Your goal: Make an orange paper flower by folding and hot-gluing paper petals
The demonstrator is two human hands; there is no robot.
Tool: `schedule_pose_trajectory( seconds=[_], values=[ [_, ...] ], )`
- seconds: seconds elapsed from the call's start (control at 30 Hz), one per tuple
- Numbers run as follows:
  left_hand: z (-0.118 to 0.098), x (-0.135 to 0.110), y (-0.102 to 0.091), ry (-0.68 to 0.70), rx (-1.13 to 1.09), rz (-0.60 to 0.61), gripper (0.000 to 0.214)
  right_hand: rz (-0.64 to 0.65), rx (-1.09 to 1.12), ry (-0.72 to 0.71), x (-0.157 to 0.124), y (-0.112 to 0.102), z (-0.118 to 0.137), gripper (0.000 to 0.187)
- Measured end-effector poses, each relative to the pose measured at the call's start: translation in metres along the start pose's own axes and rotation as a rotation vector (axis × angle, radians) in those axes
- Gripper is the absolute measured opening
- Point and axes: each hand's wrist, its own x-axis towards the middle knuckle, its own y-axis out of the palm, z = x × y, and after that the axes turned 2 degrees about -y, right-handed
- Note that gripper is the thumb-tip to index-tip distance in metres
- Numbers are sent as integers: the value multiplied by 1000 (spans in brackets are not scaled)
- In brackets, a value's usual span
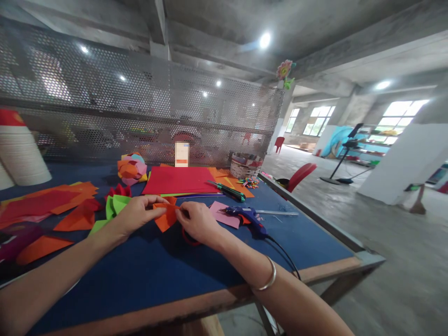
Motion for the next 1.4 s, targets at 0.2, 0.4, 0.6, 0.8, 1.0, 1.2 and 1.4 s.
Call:
schedule_pose_trajectory(
  seconds=[0.2, 0.4, 0.6, 0.8, 1.0, 1.2, 1.4],
  values=[
    [6, 3, -2, 42, 58, -16, 27, -4, -12, -3, 0, 0, 0, 28],
    [12, 6, -6, 67, 156, -155, 26, -28, 65, 22, 2, 0, -3, 26],
    [6, 6, -11, -24, 47, -250, 25, -18, 127, 42, 2, -3, -4, 14],
    [0, 8, -17, -102, -76, -288, 21, -76, 184, 58, 2, -4, -2, 9],
    [13, 8, -5, 128, 30, -117, 21, -56, 368, 54, 1, 3, -2, 21],
    [-8, 3, -13, 111, -146, 69, 37, -44, 157, 83, 2, -1, -4, 10],
    [2, 19, -44, 98, 104, -292, 30, -155, 45, 136, 5, -7, -9, 9]
  ],
)
